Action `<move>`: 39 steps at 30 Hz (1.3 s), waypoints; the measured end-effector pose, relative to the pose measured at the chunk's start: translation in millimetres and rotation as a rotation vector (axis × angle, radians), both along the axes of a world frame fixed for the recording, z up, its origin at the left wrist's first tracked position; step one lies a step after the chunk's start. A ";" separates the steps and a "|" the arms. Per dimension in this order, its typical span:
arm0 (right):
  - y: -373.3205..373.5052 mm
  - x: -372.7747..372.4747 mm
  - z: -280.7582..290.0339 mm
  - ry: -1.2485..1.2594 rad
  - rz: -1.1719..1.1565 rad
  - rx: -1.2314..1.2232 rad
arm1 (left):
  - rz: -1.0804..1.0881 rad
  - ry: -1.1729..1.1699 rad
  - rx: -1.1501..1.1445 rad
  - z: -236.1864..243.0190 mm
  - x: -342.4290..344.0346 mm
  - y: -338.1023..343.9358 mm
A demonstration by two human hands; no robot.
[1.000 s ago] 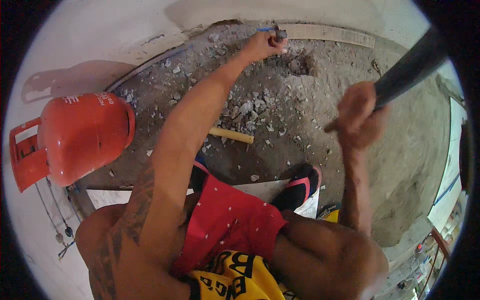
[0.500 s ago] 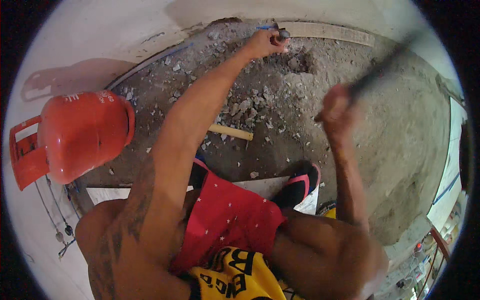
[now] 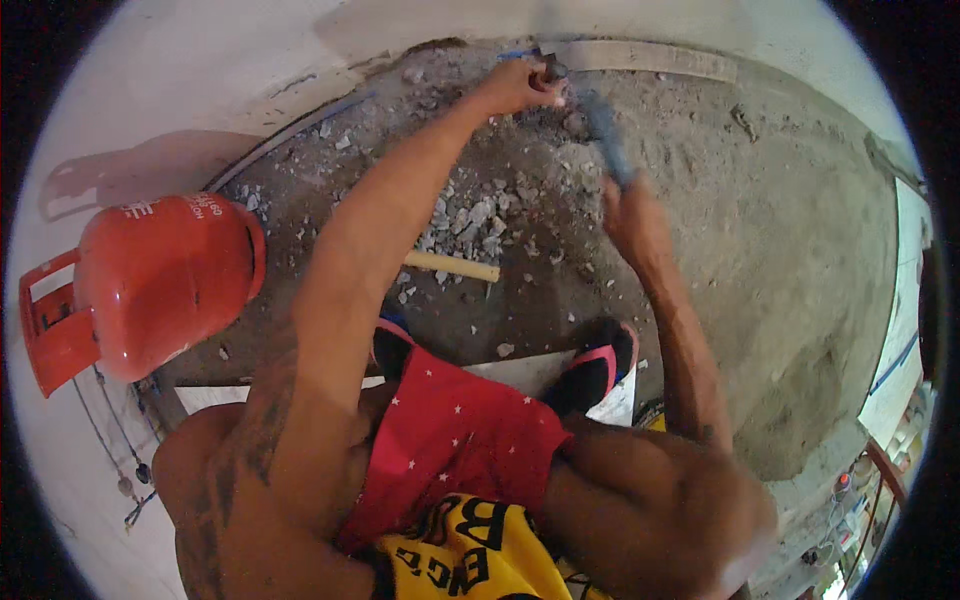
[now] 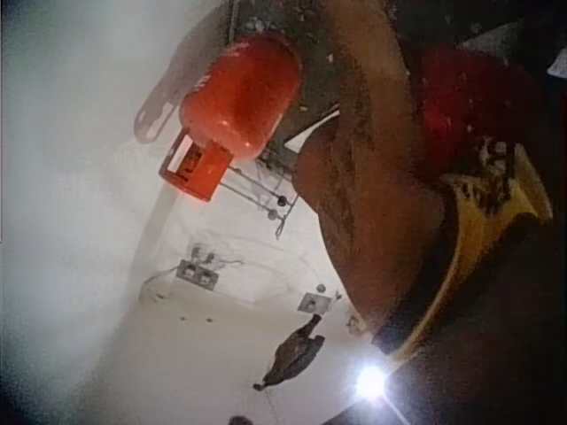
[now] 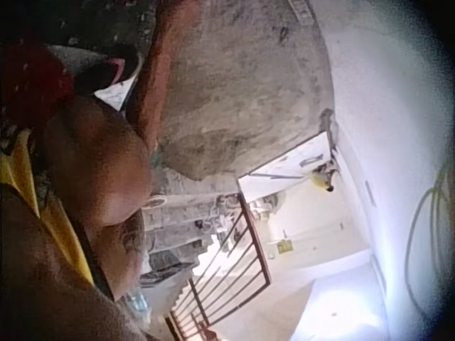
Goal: The person strikes the top of a chisel with a hammer to break up concrete around a blue pipe in the floor.
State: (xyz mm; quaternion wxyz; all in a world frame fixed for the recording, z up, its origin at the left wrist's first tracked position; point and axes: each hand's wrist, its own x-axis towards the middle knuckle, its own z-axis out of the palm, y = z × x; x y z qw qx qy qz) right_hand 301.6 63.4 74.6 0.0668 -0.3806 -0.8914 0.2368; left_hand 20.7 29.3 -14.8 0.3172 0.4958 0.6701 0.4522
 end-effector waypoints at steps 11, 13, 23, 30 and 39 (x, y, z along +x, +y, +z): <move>-6.2 12.7 -8.9 0.120 -0.084 -0.072 | -0.066 0.169 -0.102 17.8 9.5 3.5; 0.2 12.1 -20.4 0.037 -0.065 -0.108 | -0.103 0.243 -0.232 23.7 9.1 5.5; -12.2 84.8 -21.2 -0.055 -0.325 -0.301 | 0.027 0.306 -0.060 25.0 11.2 5.2; -23.2 126.7 -27.3 -0.082 -0.415 -0.354 | 0.494 -0.344 0.021 22.3 -17.0 -55.6; -28.0 110.5 -5.0 -0.119 -0.422 -0.524 | 0.055 -0.030 -0.243 80.1 -20.9 -51.1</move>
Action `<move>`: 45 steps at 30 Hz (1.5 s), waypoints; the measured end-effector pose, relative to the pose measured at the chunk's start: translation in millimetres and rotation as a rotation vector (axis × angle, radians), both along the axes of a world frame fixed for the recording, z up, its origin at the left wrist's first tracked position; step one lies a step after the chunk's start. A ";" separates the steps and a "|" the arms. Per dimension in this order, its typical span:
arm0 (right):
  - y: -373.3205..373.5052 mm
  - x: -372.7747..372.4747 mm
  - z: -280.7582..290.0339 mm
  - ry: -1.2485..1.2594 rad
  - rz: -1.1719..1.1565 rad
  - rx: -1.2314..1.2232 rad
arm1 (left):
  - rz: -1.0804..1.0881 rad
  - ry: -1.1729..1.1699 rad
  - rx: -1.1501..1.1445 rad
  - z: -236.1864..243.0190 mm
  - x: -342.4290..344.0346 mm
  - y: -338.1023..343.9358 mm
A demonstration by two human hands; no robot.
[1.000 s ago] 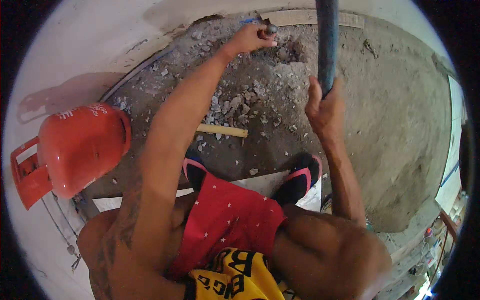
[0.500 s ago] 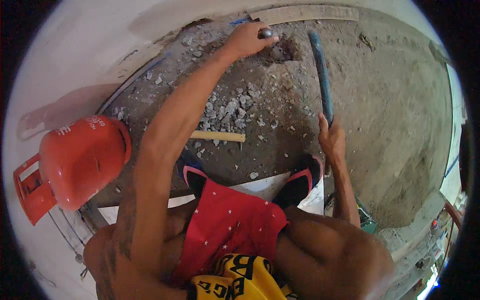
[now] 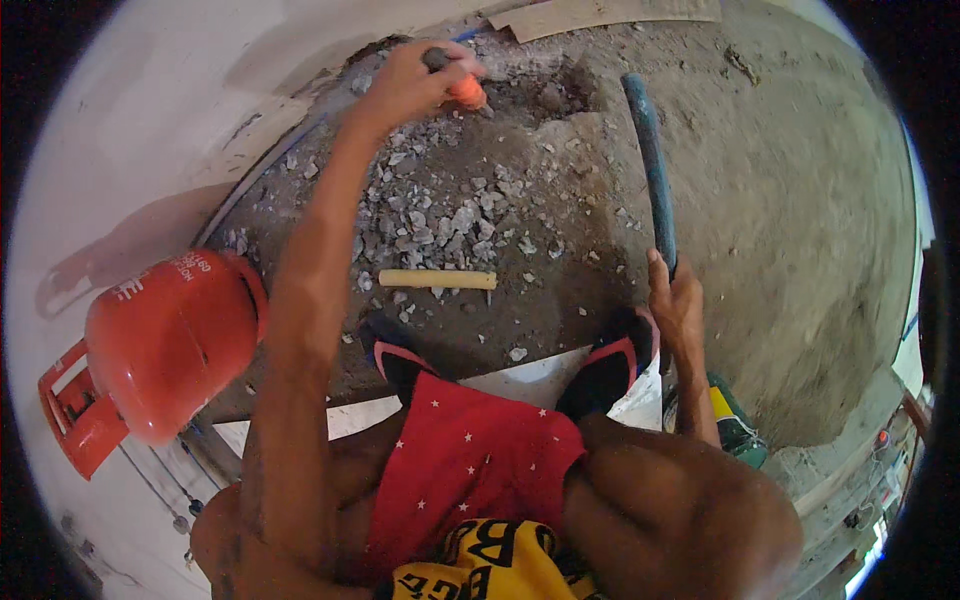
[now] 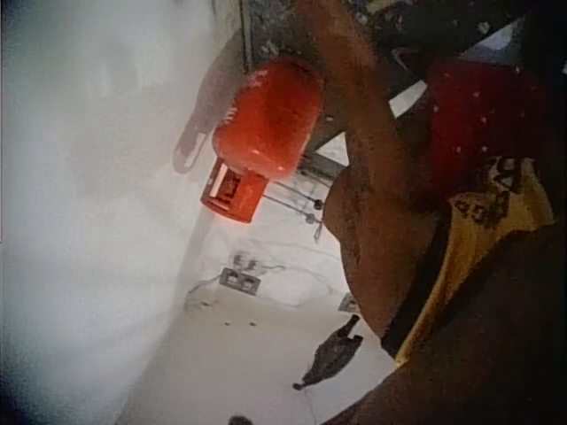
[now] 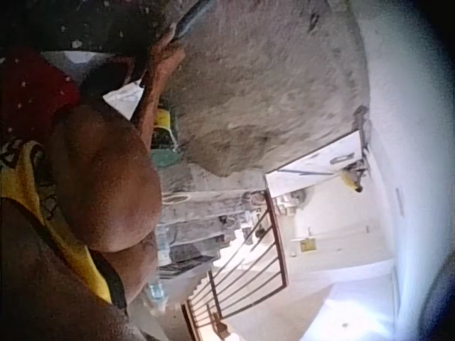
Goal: The person strikes the top of a chisel with a hammer to break up concrete around a blue pipe in the floor.
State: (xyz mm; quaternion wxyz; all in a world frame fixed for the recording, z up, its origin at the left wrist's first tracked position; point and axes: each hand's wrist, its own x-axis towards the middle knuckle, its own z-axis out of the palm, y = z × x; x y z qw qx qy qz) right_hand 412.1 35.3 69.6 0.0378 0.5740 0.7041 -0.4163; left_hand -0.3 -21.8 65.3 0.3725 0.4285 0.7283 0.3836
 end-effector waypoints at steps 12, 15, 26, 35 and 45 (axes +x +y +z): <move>1.7 -12.2 9.0 0.018 0.098 0.021 | -0.064 -0.020 -0.008 -2.1 6.2 8.9; 0.3 -15.7 15.2 -0.004 0.069 -0.037 | 0.032 0.103 0.084 -21.3 15.0 5.1; 4.7 -74.0 79.3 0.218 0.231 0.105 | 0.078 -0.032 0.184 -59.9 52.5 7.1; 13.8 -92.0 37.0 0.108 0.497 0.312 | -0.070 0.128 0.091 -44.8 53.8 18.2; 10.3 -93.1 60.1 0.273 0.271 0.409 | -0.007 -0.031 0.090 -40.2 73.1 26.6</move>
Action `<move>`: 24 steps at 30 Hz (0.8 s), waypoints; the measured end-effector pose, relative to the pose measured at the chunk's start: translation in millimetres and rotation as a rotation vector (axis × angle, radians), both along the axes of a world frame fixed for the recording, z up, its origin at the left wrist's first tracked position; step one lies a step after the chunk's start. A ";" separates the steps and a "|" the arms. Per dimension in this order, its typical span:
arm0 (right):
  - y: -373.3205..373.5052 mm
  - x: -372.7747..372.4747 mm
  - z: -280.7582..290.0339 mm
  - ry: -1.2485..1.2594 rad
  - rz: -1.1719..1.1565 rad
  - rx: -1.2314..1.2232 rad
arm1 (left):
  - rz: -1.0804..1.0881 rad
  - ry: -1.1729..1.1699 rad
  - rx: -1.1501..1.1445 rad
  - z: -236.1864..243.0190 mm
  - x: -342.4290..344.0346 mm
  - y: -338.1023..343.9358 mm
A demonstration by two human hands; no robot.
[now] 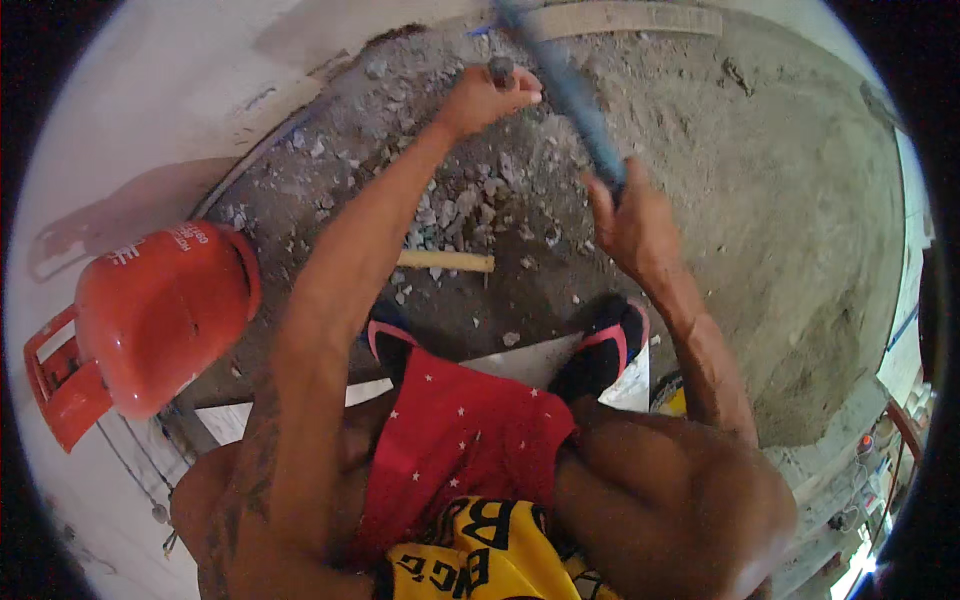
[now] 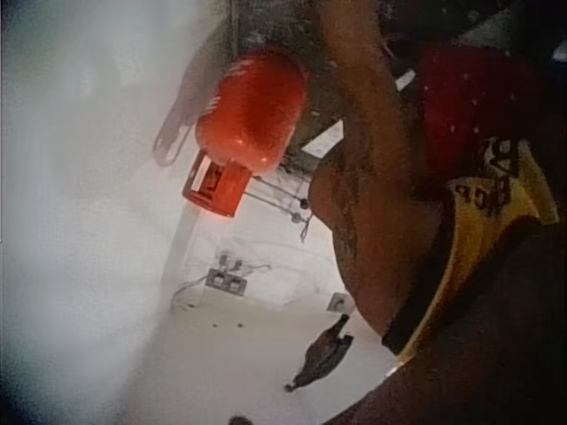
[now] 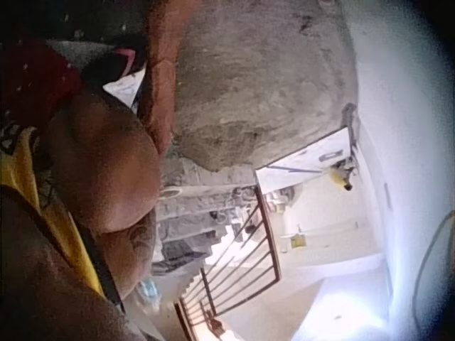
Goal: The person strikes the top of a chisel with a hammer to break up concrete around a blue pipe in the floor.
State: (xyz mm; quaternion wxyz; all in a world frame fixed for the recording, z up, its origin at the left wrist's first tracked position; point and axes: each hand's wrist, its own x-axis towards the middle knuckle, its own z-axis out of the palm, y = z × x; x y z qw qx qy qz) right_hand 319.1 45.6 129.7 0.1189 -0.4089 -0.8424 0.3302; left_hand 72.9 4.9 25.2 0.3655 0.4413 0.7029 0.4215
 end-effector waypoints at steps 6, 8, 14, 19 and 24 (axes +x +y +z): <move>-7.1 -5.4 21.5 -0.076 0.096 -0.077 | 0.023 0.000 0.048 -19.8 -11.5 -11.3; -11.2 -18.0 50.9 0.037 0.079 -0.064 | 0.053 -0.004 0.076 -18.6 -15.9 -13.9; 6.7 10.3 -39.5 -0.238 0.297 0.139 | 0.094 0.011 0.133 -18.2 -2.5 -8.3; -18.6 13.2 -2.6 -0.253 0.112 -0.110 | 0.075 0.137 0.170 -47.7 5.4 -8.6; 10.0 1.8 -48.2 -0.190 0.305 0.092 | 0.126 0.088 0.067 -46.4 -18.6 -14.4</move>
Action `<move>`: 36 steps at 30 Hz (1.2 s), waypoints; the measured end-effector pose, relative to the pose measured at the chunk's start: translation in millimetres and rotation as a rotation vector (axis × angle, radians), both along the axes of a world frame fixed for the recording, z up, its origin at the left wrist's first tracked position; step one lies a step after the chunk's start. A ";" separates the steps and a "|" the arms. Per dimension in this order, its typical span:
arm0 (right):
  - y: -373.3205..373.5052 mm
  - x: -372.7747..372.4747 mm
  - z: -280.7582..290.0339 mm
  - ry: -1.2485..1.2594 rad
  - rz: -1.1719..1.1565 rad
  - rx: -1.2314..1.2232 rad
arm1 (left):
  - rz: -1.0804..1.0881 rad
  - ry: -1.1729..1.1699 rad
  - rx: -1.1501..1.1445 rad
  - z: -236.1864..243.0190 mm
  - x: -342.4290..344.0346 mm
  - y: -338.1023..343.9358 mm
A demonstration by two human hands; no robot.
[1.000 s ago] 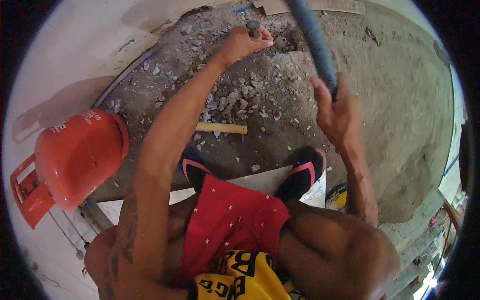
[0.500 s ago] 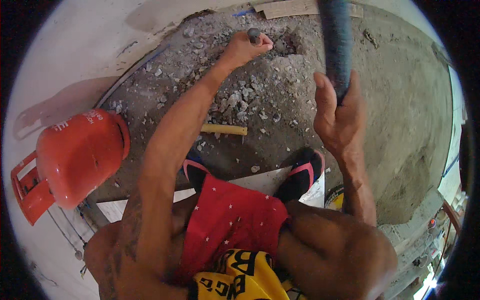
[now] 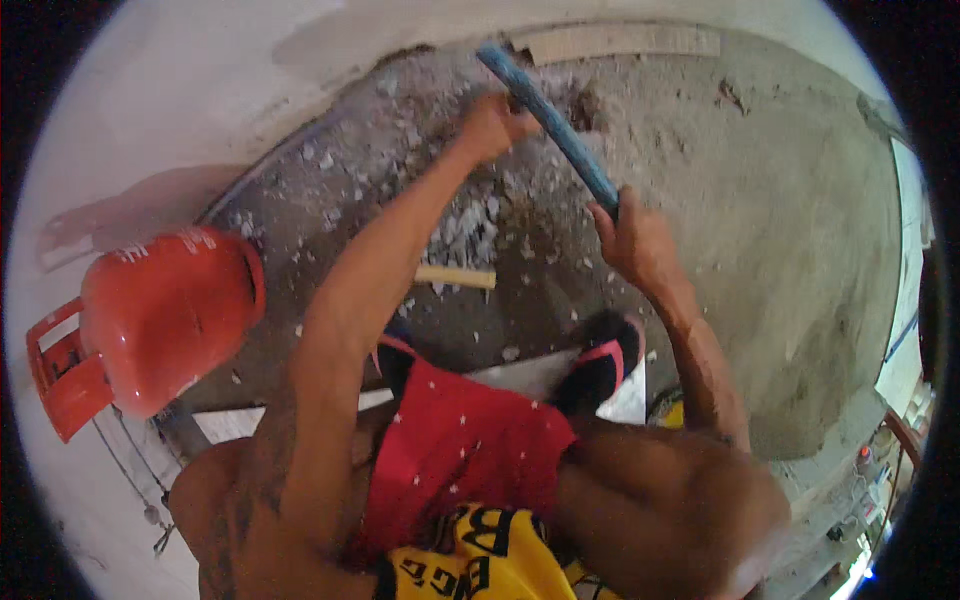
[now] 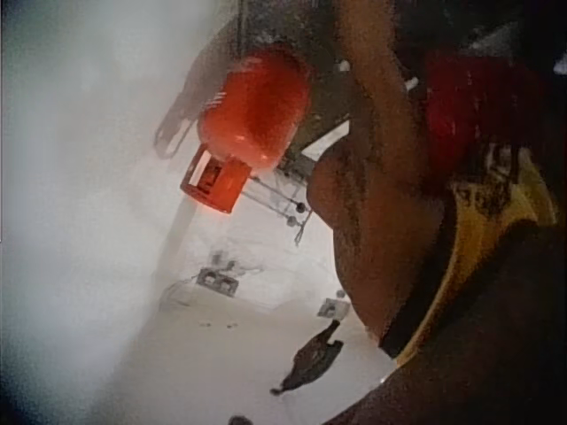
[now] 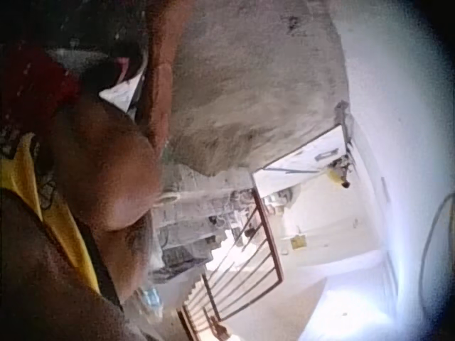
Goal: The person strikes the top of a chisel with a hammer to break up concrete around a blue pipe in the floor.
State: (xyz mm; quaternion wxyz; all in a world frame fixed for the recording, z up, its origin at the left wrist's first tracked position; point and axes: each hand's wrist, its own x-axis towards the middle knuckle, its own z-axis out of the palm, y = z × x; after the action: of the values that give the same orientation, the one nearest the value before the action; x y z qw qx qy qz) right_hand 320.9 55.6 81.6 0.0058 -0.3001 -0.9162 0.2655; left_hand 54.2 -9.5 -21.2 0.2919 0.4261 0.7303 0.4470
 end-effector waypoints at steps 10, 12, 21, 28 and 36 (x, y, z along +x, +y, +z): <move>-2.4 7.0 15.8 -0.013 -0.047 -0.106 | -0.216 -0.131 0.089 36.7 -7.1 16.5; -13.2 12.6 31.6 -0.136 -0.270 -0.294 | -0.131 -0.143 0.093 36.9 -6.6 21.8; -19.9 57.0 66.0 -0.104 -0.582 -0.445 | 0.376 -0.068 0.198 39.9 76.8 -5.7; -30.4 67.1 39.6 -0.068 -0.627 -0.571 | 0.180 -0.111 0.134 34.2 39.1 6.2; -2.9 56.7 59.7 -0.063 -0.678 -0.591 | 0.267 -0.056 0.266 28.0 51.1 -17.0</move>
State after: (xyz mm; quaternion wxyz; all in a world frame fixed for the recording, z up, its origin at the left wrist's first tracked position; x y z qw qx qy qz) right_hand 377.6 52.8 141.2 -0.0213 -0.5800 -0.6507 0.4896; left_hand 105.3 -26.4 6.8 0.1913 0.3476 0.7063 0.5863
